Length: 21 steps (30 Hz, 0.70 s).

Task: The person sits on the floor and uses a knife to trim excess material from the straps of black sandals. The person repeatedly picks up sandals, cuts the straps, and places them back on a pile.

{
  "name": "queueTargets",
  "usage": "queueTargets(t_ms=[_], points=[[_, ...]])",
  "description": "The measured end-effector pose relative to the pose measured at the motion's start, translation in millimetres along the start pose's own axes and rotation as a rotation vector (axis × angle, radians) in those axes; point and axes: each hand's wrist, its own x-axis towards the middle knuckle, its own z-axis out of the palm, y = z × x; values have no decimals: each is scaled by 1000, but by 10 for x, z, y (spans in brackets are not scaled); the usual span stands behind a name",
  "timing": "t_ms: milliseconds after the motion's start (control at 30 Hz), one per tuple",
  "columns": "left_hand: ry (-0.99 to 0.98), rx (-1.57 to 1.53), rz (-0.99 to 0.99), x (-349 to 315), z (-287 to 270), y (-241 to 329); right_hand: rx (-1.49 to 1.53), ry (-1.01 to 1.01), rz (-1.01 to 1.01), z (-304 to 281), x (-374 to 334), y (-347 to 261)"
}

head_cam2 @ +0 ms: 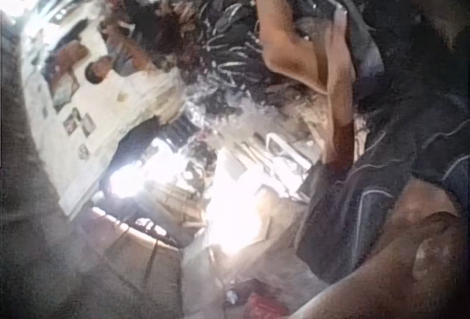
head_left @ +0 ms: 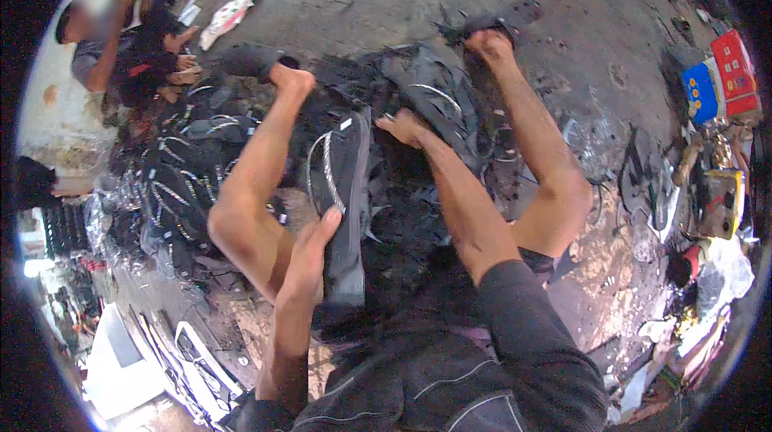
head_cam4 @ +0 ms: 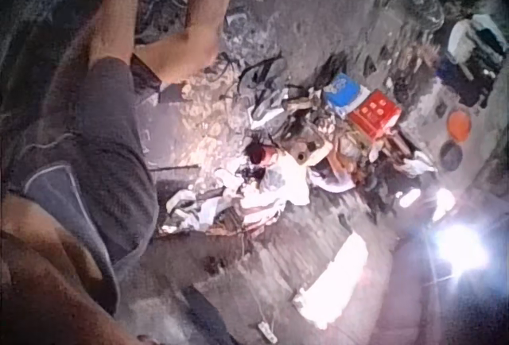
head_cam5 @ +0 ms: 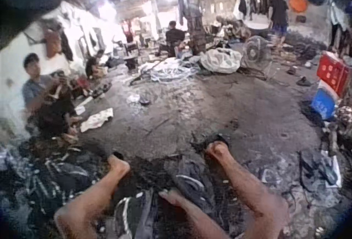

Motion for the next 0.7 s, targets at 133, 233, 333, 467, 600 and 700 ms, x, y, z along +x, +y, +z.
queueTargets(t_ms=[133,233,333,467,600,700], points=[[44,157,178,-492,-478,-114,81,-59,-262,-143,-540,274],[20,83,246,-656,-362,-236,794,-49,-90,-544,-1623,-435],[64,546,648,-648,76,-389,1063,12,-217,-922,-2472,-946],[-21,-78,638,-635,158,-77,783,252,-544,-1072,-2966,-1080],[-68,-8,454,-527,21,228,644,318,-625,-1012,-3257,-1042],[-179,-114,338,-556,-239,333,568,163,-417,-1210,-3623,-718]])
